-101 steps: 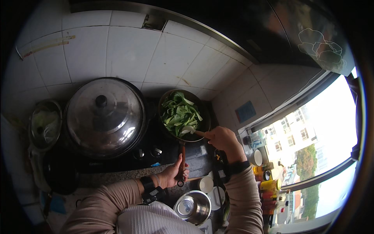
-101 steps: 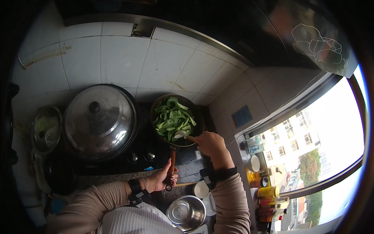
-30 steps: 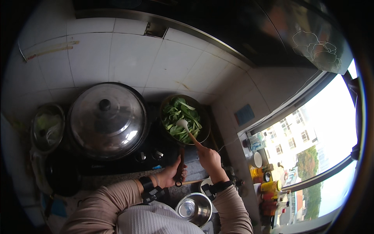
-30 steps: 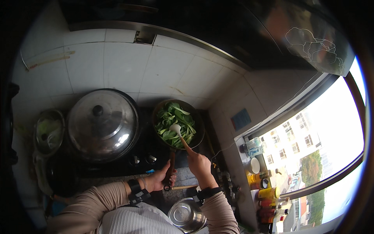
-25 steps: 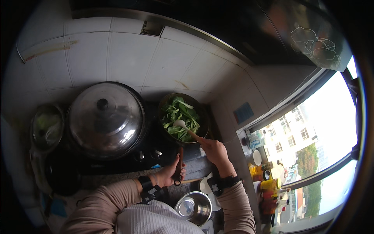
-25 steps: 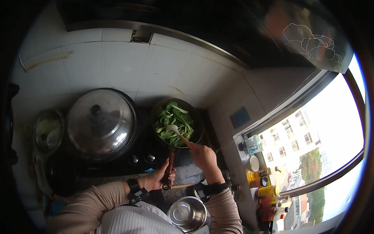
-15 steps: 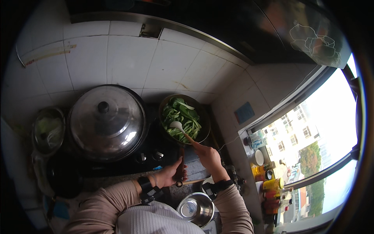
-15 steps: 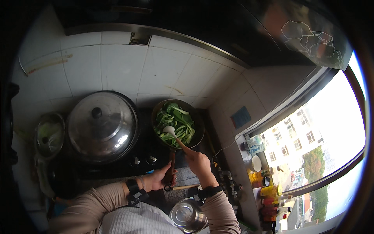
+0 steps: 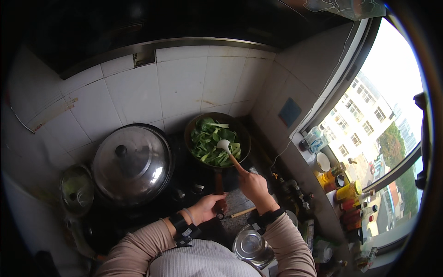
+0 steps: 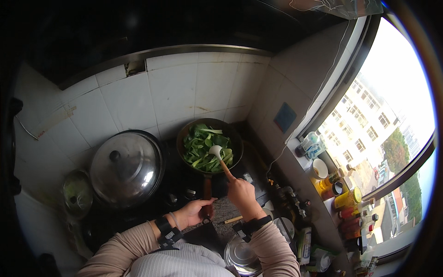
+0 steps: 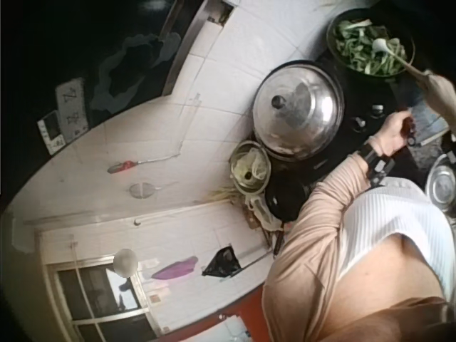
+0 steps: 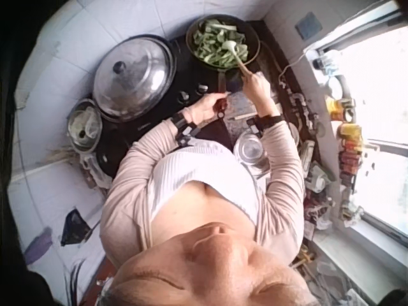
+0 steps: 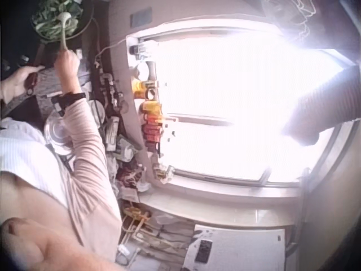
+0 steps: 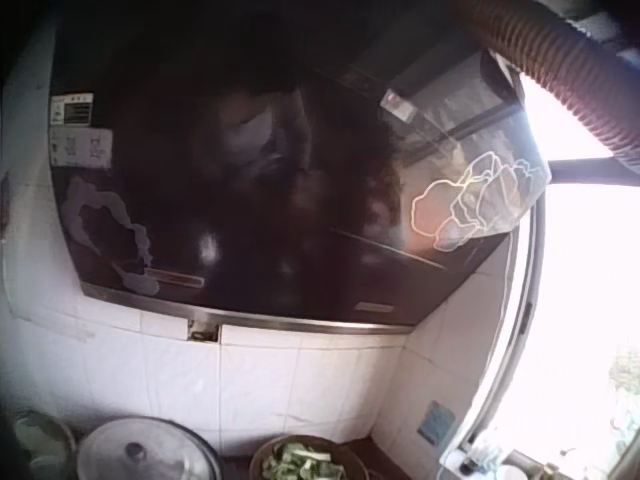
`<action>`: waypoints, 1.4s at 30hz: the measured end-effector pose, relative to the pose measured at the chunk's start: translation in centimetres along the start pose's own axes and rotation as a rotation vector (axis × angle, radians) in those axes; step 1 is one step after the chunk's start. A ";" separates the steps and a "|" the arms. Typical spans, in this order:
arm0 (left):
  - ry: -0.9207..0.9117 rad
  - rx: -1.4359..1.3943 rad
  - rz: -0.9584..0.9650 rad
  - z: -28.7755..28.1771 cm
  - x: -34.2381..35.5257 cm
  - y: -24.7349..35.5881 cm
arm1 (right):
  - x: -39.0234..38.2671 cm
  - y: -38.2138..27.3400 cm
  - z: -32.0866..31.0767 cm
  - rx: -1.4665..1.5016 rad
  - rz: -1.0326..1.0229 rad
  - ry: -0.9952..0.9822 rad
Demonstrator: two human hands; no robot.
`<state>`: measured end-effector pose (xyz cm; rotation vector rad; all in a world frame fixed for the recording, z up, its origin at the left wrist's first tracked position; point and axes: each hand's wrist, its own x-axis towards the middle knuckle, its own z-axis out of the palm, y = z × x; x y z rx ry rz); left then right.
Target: The person washes leafy green vegetables under running water in a kitchen sink, then transfers them into a wok on the stove and stirs them with a wooden spatula.
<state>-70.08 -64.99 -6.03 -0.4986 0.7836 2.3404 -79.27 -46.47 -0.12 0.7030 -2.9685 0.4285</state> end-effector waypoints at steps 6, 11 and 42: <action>0.035 -0.098 0.034 1.5 -0.5 -0.5 | 4.1 -0.2 -2.8 0.270 0.034 0.259; 0.025 -0.086 0.027 2.4 -0.3 -0.8 | 8.4 0.2 2.0 0.247 0.084 0.294; -0.026 -0.083 0.005 2.2 -1.2 -0.1 | 11.5 -0.2 2.0 0.235 0.113 0.218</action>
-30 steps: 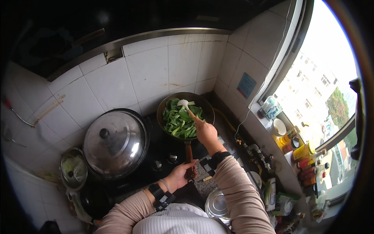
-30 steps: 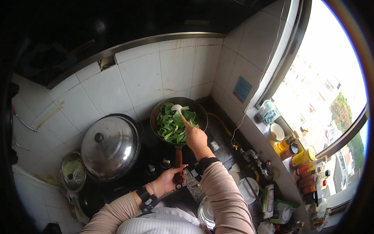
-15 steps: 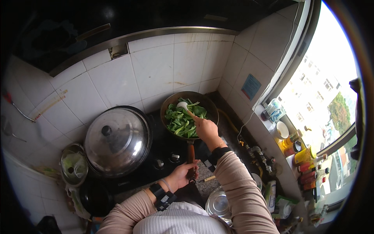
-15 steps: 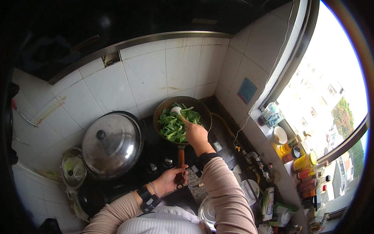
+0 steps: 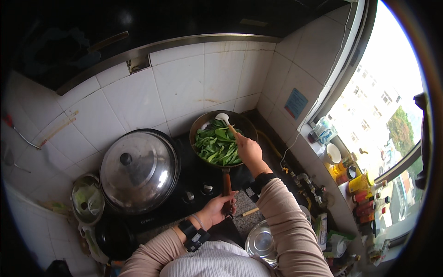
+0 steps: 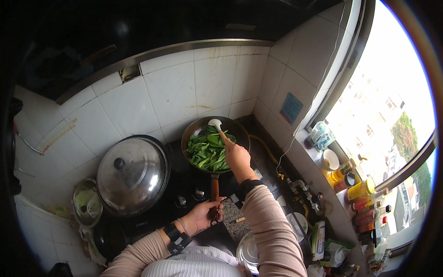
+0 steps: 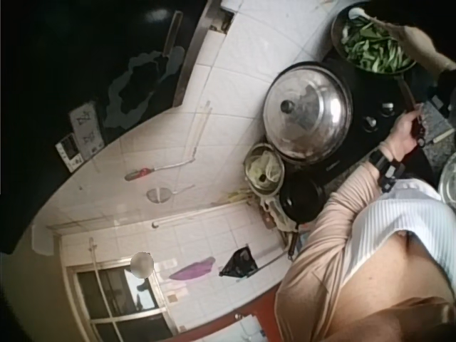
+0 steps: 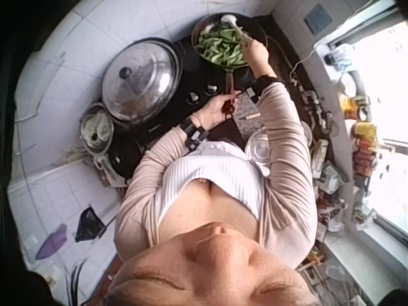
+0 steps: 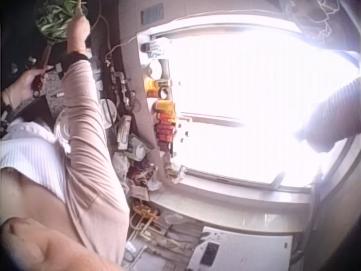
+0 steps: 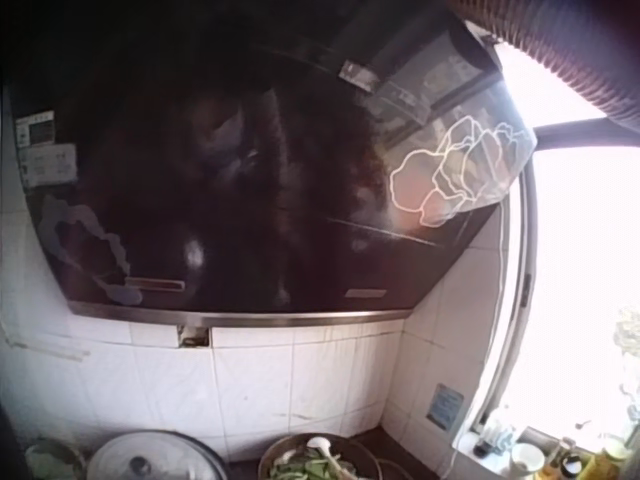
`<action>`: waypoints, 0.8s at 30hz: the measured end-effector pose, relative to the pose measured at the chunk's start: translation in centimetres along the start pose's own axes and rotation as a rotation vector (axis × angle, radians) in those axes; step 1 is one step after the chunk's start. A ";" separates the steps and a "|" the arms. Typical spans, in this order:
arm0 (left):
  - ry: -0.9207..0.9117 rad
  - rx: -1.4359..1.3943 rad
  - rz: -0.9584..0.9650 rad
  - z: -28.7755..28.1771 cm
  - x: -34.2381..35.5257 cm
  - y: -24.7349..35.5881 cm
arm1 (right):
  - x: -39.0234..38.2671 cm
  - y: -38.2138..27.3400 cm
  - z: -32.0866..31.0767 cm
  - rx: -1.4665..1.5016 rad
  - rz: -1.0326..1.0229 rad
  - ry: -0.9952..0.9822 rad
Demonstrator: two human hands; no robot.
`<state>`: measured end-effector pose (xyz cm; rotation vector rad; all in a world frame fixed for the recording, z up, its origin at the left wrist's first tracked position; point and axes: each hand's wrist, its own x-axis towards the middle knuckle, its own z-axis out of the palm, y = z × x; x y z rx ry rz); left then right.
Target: The person washes leafy green vegetables under running water in a kitchen sink, then transfers them into a wok on the stove and stirs them with a wooden spatula.
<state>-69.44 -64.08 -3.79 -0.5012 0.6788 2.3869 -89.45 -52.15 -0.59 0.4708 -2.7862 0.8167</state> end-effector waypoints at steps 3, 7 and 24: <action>-0.004 -0.007 0.018 -1.0 0.4 -0.2 | -1.3 -1.0 -0.3 -0.060 -0.048 -0.159; 0.002 0.037 0.016 -0.4 0.3 -0.2 | -2.8 -1.6 -2.3 -0.217 -0.192 -0.324; -0.020 0.018 0.007 -0.8 0.6 -0.1 | -5.3 -0.2 -5.7 -0.101 -0.244 -0.286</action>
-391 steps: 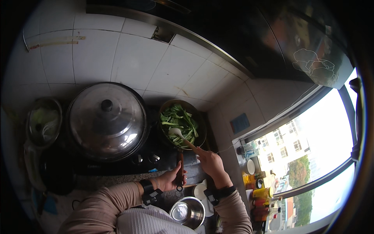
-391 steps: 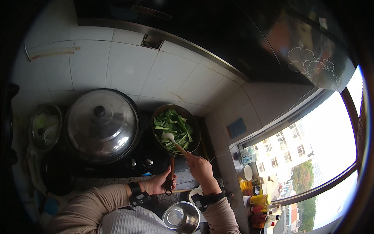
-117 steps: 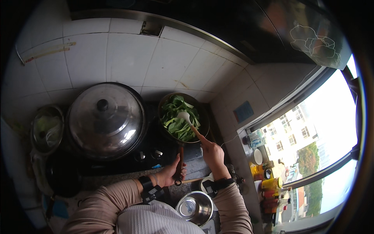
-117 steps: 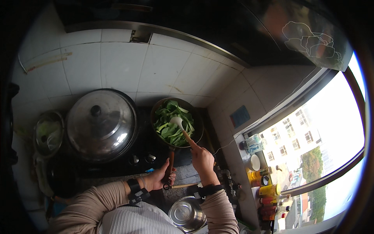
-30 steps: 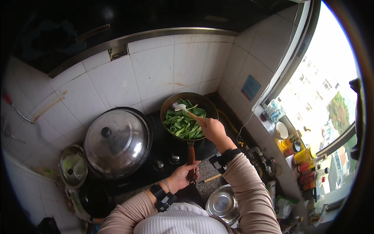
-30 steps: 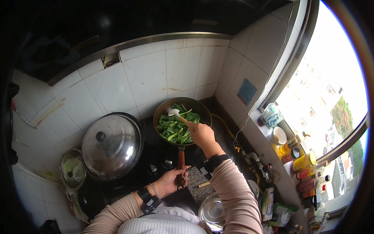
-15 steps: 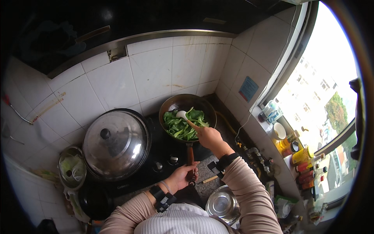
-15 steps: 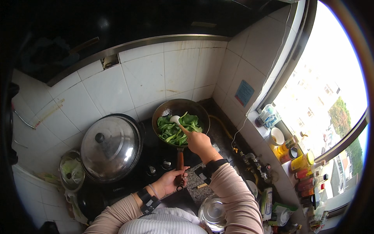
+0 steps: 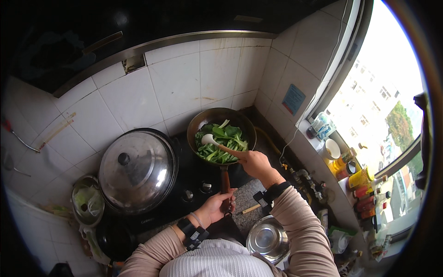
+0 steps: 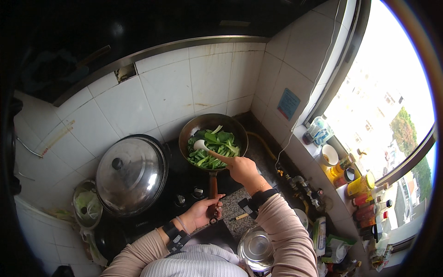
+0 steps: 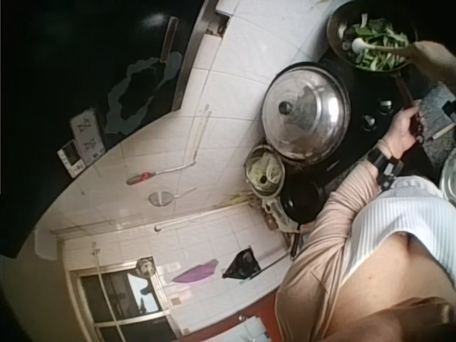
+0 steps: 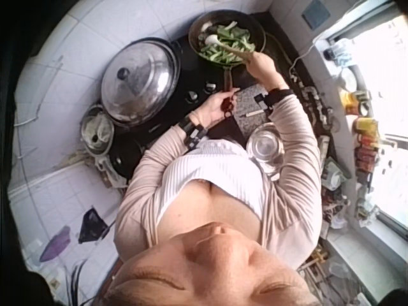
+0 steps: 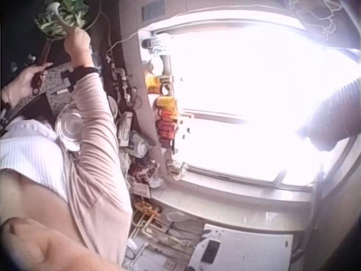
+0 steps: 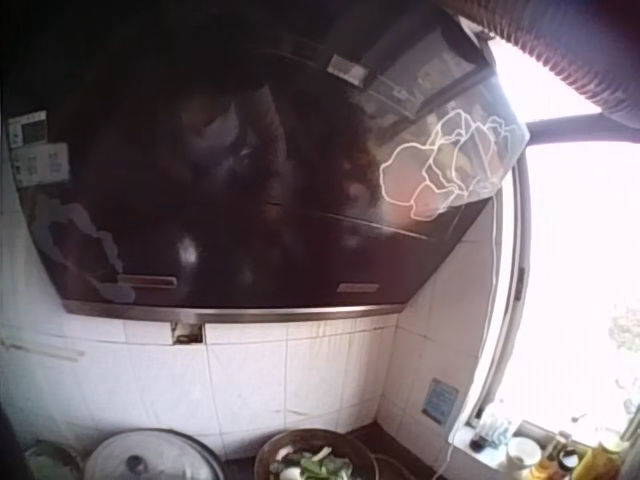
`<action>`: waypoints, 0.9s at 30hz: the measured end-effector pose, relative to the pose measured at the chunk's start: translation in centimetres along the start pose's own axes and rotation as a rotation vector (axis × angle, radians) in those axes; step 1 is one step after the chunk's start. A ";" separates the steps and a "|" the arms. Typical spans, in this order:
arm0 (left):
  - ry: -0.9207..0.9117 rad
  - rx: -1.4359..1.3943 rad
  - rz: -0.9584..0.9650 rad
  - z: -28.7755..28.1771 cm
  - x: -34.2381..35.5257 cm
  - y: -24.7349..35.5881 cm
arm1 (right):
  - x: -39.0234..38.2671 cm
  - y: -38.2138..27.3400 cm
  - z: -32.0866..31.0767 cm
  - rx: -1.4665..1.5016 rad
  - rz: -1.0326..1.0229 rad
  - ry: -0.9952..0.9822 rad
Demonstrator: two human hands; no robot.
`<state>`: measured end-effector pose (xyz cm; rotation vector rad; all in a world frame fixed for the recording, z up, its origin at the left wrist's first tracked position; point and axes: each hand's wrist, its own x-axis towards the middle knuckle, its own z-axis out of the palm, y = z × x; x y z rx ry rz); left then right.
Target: The person washes leafy green vegetables under running water in a kitchen sink, then transfers them into a wok on the stove and stirs them with a wooden spatula.
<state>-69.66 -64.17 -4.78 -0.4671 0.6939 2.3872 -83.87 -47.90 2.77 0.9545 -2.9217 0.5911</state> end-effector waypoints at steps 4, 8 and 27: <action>0.004 -0.040 0.005 -0.6 0.2 -0.1 | -1.3 1.3 -2.0 0.108 0.002 0.024; -0.012 -0.031 0.005 -0.3 0.0 0.0 | 0.2 1.2 -1.6 0.253 0.141 0.176; -0.020 -0.019 -0.020 0.1 0.2 -0.1 | -0.6 1.7 -1.1 0.000 0.050 0.201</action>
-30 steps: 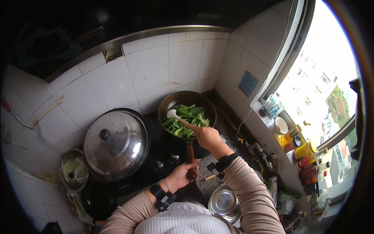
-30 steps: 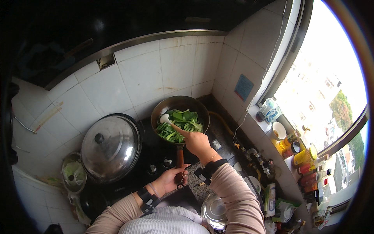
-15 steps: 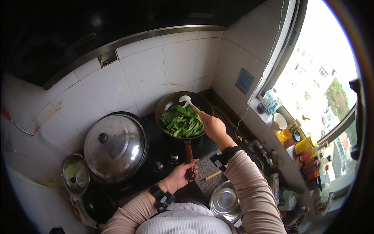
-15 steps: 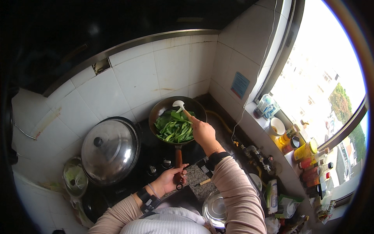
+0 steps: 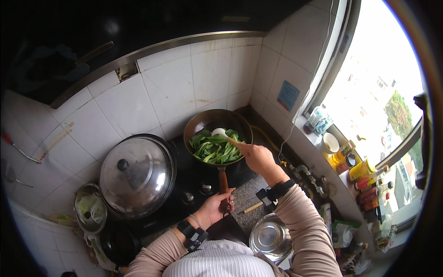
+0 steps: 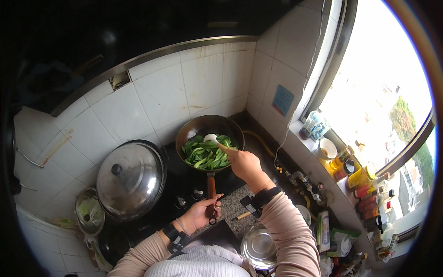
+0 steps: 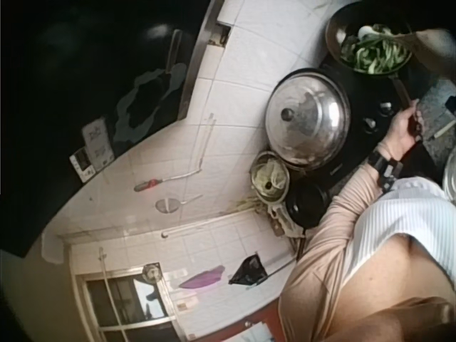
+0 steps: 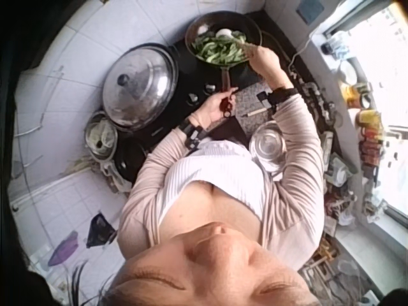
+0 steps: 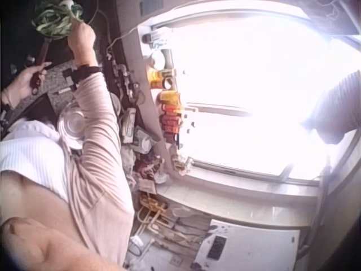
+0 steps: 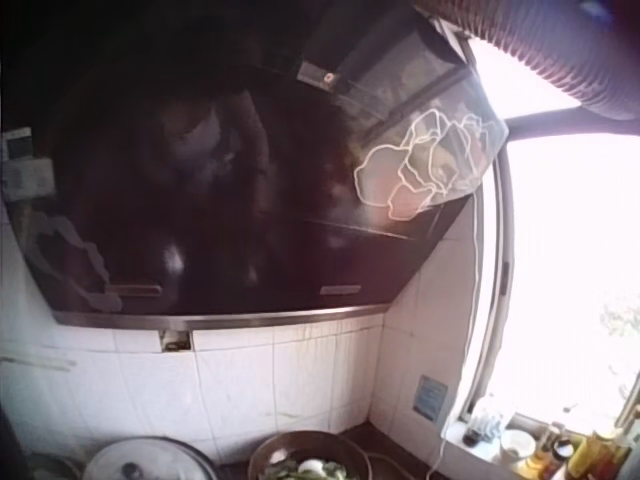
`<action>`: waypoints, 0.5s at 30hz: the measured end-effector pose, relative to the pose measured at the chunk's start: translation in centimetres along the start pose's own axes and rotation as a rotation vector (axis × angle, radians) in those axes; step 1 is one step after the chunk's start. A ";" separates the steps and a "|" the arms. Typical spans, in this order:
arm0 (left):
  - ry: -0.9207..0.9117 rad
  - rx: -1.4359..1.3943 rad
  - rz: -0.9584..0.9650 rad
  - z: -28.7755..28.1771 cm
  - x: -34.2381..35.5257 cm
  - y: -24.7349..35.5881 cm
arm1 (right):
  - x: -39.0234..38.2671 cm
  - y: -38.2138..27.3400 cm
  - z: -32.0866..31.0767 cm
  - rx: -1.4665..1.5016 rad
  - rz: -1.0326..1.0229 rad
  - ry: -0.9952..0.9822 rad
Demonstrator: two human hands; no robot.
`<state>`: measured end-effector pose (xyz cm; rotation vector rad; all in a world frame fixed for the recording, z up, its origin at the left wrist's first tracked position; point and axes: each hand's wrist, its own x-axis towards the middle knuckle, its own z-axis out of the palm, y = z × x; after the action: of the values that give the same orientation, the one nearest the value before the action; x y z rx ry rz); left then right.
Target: The person washes leafy green vegetables under running water in a kitchen sink, then transfers them into a wok on the stove and stirs them with a wooden spatula.
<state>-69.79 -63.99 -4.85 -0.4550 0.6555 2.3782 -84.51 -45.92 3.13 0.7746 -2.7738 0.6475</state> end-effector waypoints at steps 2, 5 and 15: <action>0.006 -0.005 0.005 -0.3 -0.4 0.2 | 0.4 -1.6 -3.3 0.117 0.146 0.003; 0.008 -0.028 0.012 -0.8 -0.6 0.4 | 0.0 -2.2 -6.5 0.047 0.133 -0.044; 0.016 -0.032 -0.004 0.4 -0.6 0.4 | 1.0 -1.7 0.9 -0.167 0.109 -0.184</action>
<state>-69.63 -64.34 -4.10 -0.4885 0.6239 2.3868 -84.54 -48.12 3.27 0.6841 -3.0069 0.3712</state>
